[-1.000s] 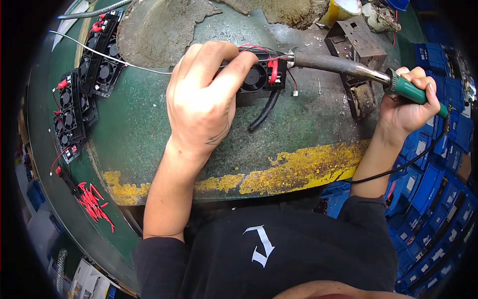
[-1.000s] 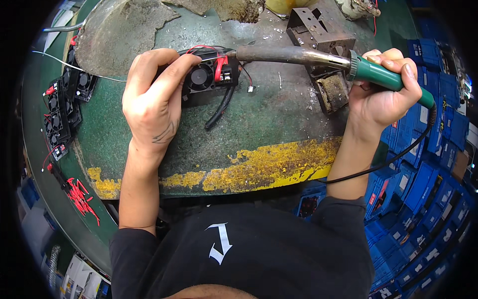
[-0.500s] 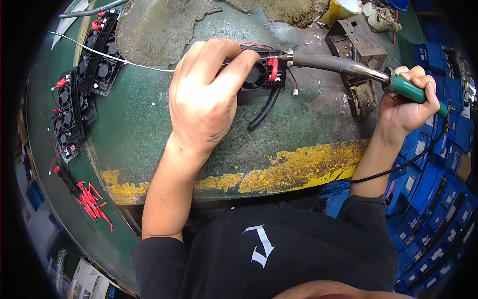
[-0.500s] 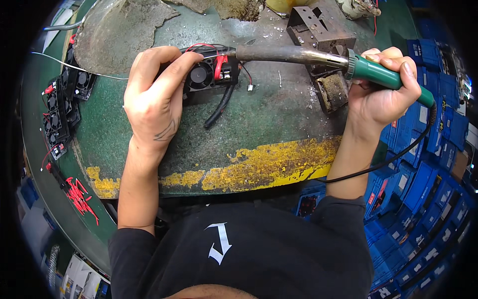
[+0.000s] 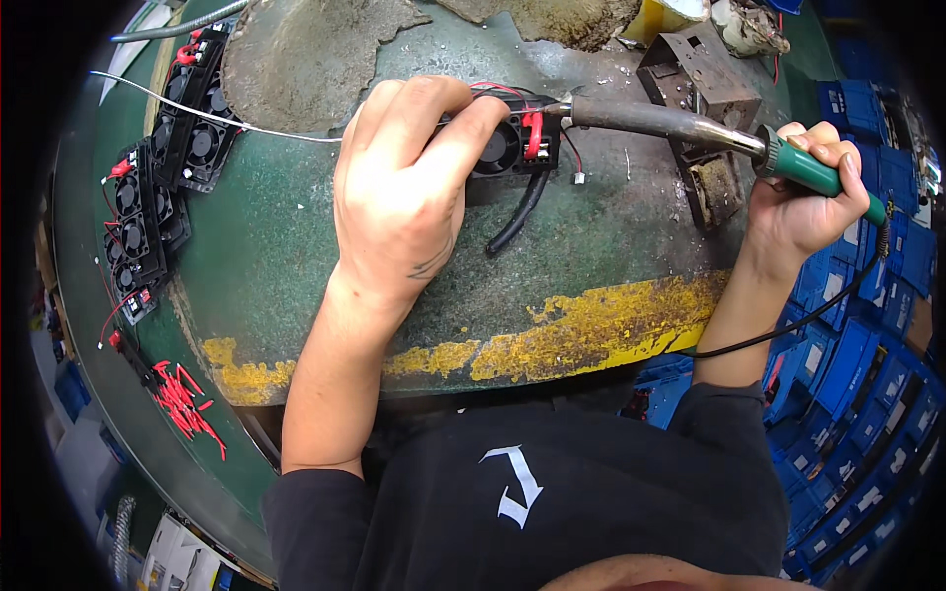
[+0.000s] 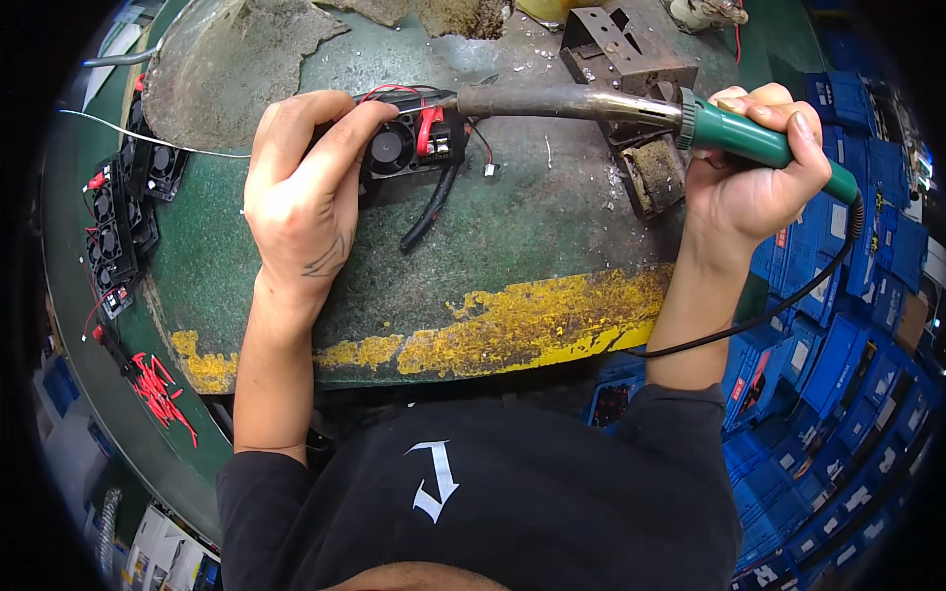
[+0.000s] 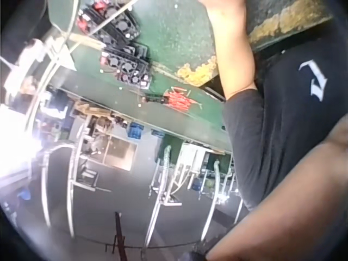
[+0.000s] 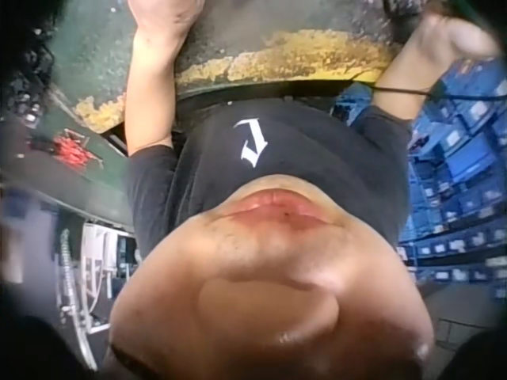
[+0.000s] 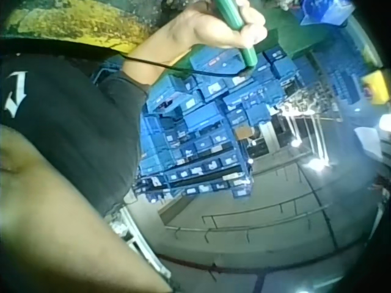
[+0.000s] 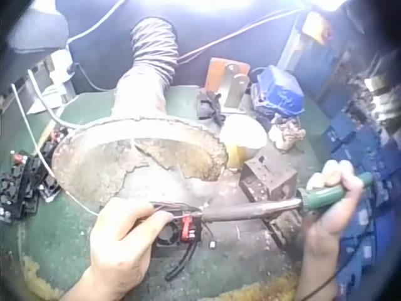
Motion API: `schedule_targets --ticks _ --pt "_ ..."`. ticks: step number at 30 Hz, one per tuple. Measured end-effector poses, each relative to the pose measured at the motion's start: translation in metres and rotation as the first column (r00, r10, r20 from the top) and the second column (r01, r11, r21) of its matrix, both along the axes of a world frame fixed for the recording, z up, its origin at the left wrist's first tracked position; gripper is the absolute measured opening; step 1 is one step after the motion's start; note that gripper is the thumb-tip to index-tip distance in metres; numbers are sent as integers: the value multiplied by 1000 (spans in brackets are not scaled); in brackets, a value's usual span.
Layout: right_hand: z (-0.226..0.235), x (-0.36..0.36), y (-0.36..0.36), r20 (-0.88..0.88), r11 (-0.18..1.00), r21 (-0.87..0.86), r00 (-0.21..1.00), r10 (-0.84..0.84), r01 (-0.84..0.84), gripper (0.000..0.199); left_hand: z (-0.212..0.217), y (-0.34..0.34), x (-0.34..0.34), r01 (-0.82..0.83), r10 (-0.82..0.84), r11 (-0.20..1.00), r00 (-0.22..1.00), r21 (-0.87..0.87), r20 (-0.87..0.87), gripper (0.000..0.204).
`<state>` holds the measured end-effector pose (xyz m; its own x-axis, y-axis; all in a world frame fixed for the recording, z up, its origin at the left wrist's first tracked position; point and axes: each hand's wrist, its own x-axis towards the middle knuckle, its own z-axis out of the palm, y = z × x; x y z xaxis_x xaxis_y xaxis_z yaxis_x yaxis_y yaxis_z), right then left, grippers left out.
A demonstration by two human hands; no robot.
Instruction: Soldering wires onto a small electronic cooling fan assembly.
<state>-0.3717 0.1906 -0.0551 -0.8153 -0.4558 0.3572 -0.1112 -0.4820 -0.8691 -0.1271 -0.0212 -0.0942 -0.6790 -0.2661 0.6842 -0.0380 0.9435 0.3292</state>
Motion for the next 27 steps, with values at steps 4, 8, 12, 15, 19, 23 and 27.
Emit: schedule_targets --ticks 4,8,12,15,19,23,27 --pt "1 1 -2 -3 1000 -2 1000 -18 18 28 -2 -3 -1 -1 0 1000 999 -22 -47 25" --pt "1 4 -4 -16 999 8 999 -50 50 30 -1 -5 1 -3 2 999 1000 -32 -28 24" --pt "1 2 -3 -10 999 -7 999 -31 31 30 2 -4 1 -16 15 999 1000 -33 -14 25" --pt "1 4 -5 -7 999 -19 999 -48 47 29 3 -4 2 -22 22 999 1000 -39 -11 25" --pt "3 3 -4 23 998 -25 998 -60 61 29 4 -4 3 -20 19 999 999 -46 -26 25" --pt "3 4 -4 32 993 8 993 -116 116 29 3 -3 2 -11 10 999 1000 -52 -29 25" --pt "1 7 -8 2 992 24 993 -120 120 29 2 -2 2 -19 16 997 999 -73 -34 24"
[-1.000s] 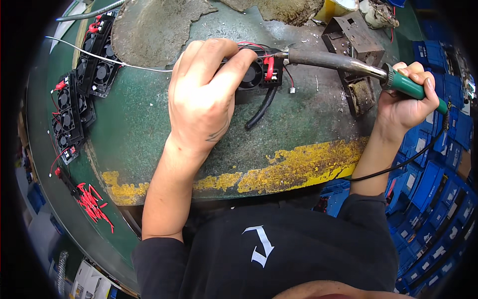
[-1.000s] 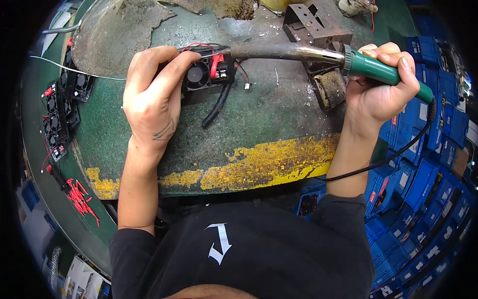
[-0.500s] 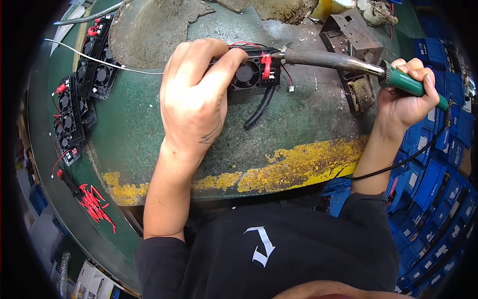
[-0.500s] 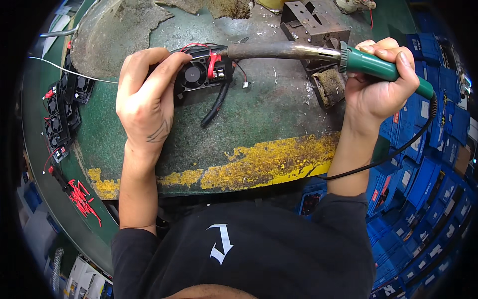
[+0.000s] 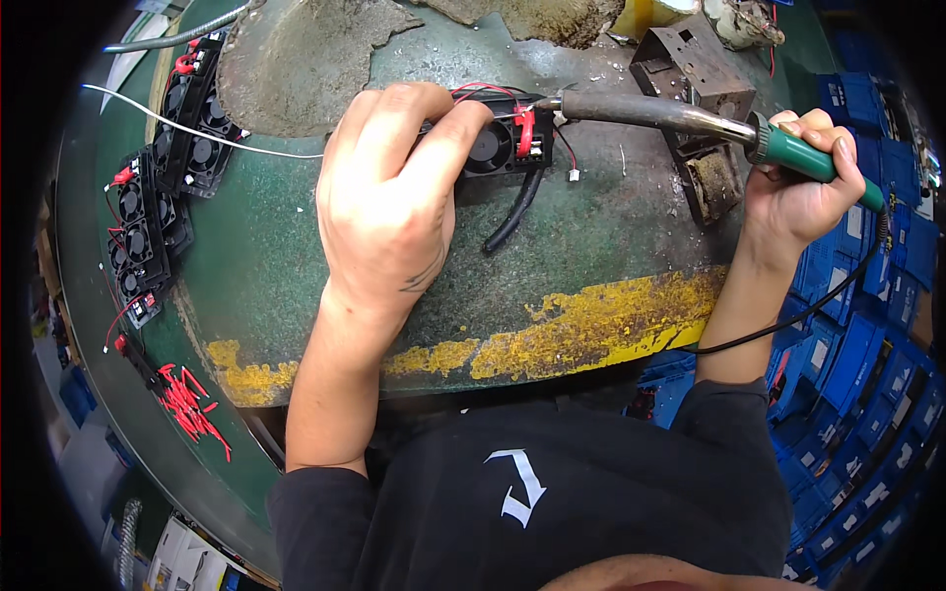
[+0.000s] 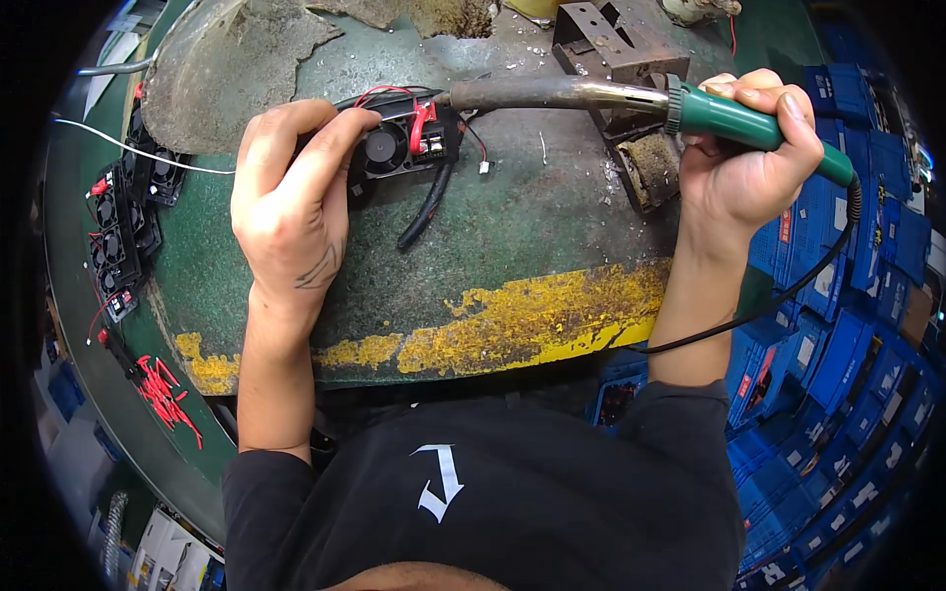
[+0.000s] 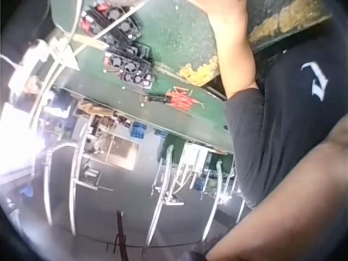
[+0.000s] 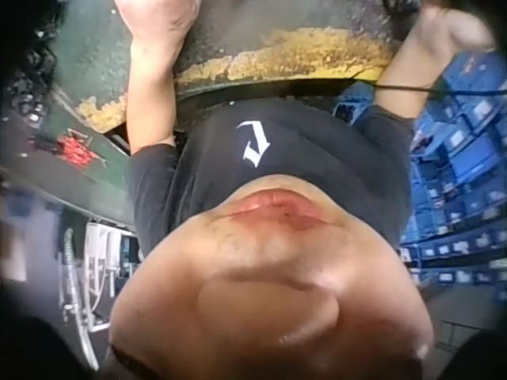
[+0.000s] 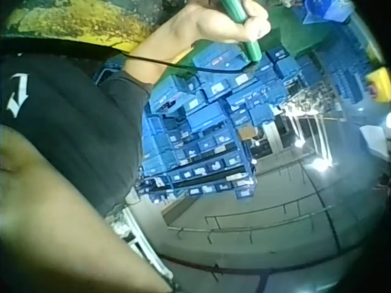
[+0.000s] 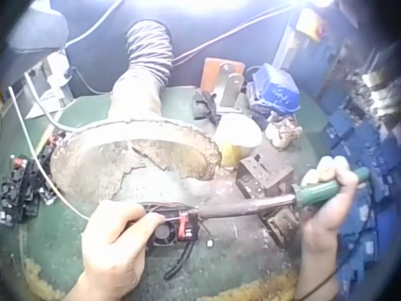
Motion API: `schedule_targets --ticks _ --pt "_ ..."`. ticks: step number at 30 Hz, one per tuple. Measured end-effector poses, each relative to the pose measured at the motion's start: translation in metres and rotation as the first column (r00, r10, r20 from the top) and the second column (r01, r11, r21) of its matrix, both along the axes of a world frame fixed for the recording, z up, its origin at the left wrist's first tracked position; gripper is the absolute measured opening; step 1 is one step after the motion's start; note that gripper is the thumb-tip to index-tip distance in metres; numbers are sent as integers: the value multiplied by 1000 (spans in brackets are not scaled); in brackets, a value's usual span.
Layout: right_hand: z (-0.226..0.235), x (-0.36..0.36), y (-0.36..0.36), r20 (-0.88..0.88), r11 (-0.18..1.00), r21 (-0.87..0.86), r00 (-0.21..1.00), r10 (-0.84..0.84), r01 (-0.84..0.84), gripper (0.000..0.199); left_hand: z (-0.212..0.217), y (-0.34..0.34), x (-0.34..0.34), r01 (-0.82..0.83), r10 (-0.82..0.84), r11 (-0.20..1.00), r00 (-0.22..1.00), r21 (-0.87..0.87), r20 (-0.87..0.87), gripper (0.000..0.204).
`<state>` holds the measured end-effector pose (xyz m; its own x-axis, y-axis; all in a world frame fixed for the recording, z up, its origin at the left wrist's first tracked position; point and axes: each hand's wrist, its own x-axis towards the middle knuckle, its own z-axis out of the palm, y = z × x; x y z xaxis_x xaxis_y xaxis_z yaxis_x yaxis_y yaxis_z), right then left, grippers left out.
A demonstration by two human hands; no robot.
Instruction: Soldering wires onto a small electronic cooling fan assembly.
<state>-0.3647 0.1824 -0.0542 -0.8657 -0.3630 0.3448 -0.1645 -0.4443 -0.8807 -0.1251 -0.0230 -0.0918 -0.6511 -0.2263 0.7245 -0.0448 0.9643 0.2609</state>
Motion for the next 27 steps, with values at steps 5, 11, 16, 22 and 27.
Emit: schedule_targets --ticks 5,11,16,22,27 --pt "0 0 1 20 999 -9 999 41 -41 28 -2 1 0 -35 35 998 999 -51 -1 25" --pt "1 1 -1 20 999 -18 999 29 -28 27 -1 0 0 -20 19 998 1000 -68 -5 25" --pt "1 3 -1 47 999 -29 998 33 -32 25 0 4 -2 -26 27 996 1000 -82 3 25" --pt "3 2 0 43 998 -44 998 47 -45 25 -1 7 -2 -34 35 992 999 -118 3 24" --pt "-2 -1 0 43 996 -52 997 70 -67 26 -1 9 -2 -55 58 991 998 -124 16 24"
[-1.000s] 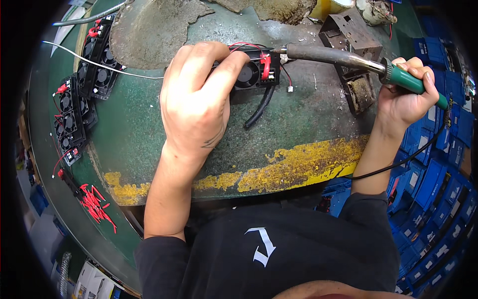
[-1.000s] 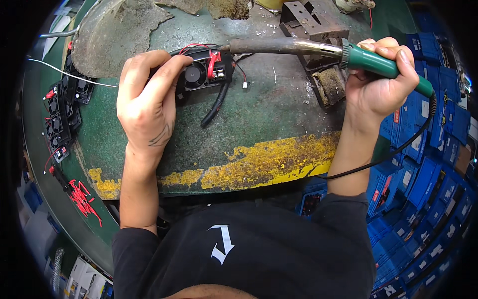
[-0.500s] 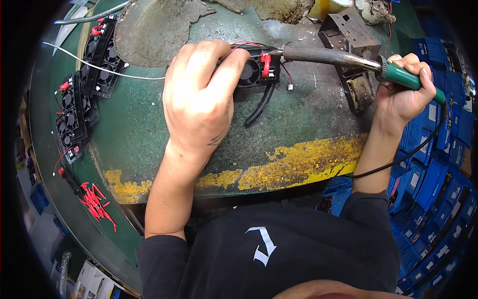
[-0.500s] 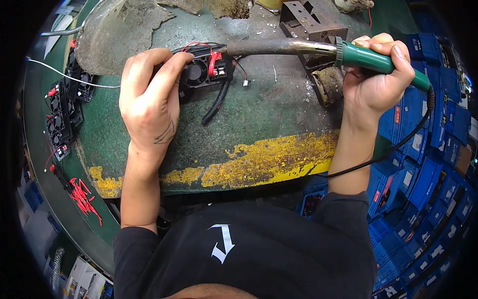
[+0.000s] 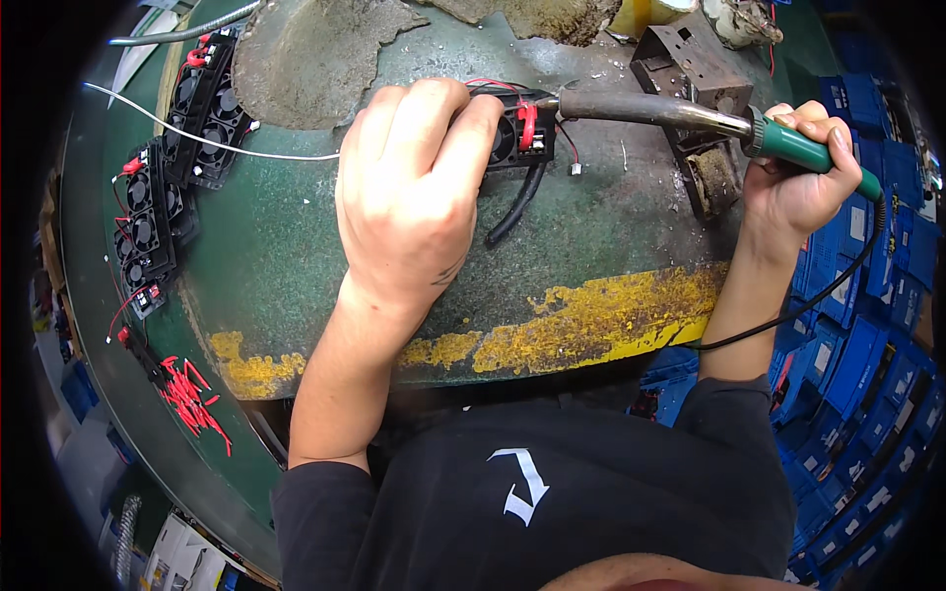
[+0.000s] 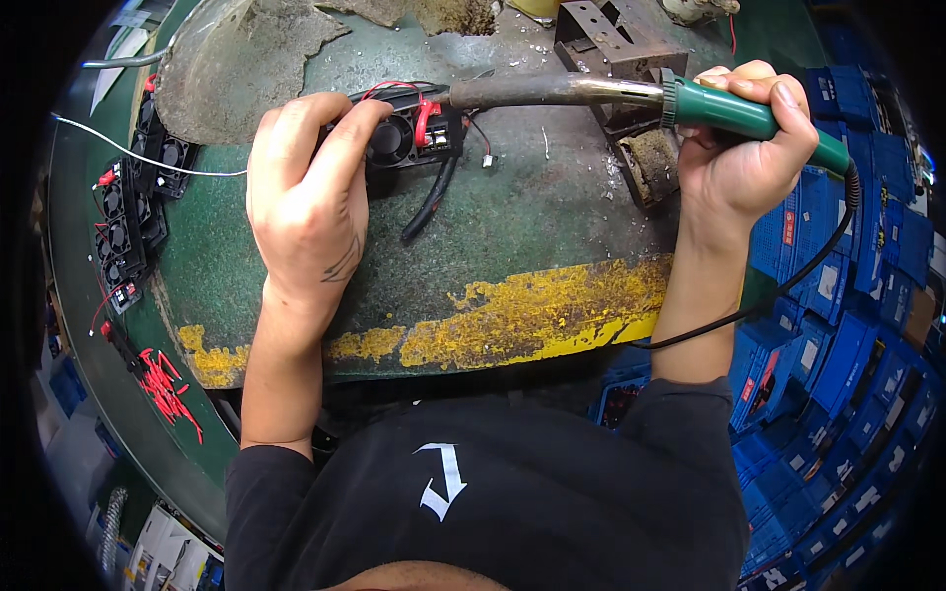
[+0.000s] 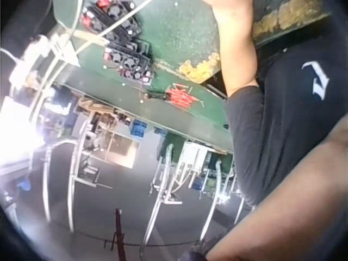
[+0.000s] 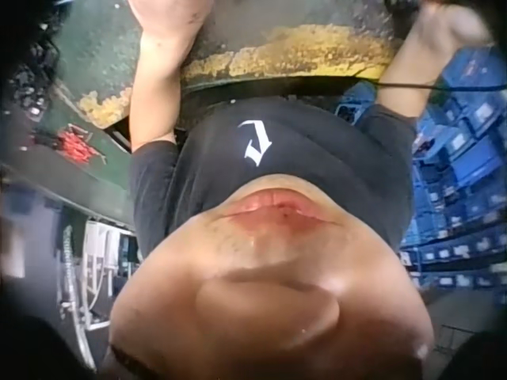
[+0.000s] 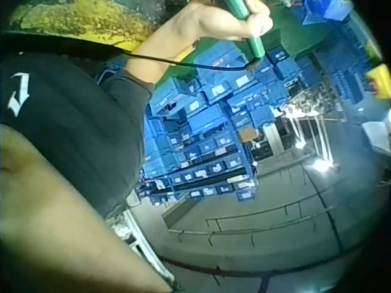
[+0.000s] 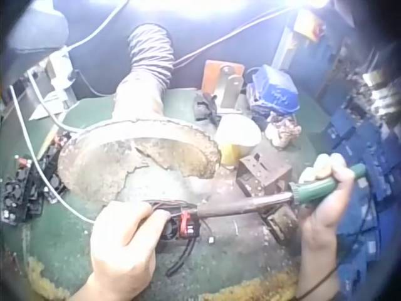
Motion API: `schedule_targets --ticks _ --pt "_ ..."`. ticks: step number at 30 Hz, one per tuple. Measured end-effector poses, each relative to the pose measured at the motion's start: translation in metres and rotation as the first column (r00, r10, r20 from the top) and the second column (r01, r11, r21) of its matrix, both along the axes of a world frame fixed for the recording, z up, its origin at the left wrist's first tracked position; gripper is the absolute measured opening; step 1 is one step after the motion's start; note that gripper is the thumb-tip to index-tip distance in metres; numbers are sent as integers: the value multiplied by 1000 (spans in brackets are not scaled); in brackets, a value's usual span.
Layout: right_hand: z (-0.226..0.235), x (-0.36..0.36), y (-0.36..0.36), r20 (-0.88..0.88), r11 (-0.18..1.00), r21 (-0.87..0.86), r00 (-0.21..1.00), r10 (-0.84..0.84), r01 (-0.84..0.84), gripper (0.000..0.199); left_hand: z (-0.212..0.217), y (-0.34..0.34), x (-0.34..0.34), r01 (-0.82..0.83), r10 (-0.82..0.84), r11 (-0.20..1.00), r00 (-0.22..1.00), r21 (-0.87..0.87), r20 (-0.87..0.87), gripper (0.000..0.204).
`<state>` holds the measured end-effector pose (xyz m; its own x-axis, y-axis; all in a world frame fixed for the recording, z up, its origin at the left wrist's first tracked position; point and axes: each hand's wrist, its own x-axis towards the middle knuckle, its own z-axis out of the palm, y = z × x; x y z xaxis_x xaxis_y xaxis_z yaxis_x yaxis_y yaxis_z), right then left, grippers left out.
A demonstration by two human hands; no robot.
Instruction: Soldering wires onto a small electronic cooling fan assembly.
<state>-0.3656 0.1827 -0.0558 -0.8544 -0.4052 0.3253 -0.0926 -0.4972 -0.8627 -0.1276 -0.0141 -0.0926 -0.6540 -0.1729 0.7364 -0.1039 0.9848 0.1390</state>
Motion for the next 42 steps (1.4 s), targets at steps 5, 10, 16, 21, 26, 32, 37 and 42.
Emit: schedule_targets --ticks 5,10,16,21,26,32,37,42 --pt "2 1 0 -11 1000 26 1000 -13 13 27 2 3 0 -13 13 1000 1000 -6 9 24" --pt "1 2 -1 13 1000 9 1000 -6 6 26 2 4 -1 -14 14 1000 1000 -8 20 25" --pt "1 0 1 23 999 29 999 -31 31 27 6 4 -3 -6 7 999 999 -33 37 23" --pt "0 -2 3 14 998 60 999 -34 33 29 8 7 -7 -14 15 999 999 -29 47 19" --pt "1 1 -2 35 995 71 996 -78 75 28 11 12 -8 -23 26 999 994 -33 106 17" --pt "-9 -14 8 10 998 57 1000 -5 4 28 8 13 -7 -25 28 997 999 -66 46 16" --pt "-13 -19 13 -14 998 27 998 65 -65 28 15 20 -3 -58 56 998 996 14 68 18" --pt "-5 16 -14 26 990 -59 992 -127 128 20 14 19 0 -20 16 999 992 31 129 19"
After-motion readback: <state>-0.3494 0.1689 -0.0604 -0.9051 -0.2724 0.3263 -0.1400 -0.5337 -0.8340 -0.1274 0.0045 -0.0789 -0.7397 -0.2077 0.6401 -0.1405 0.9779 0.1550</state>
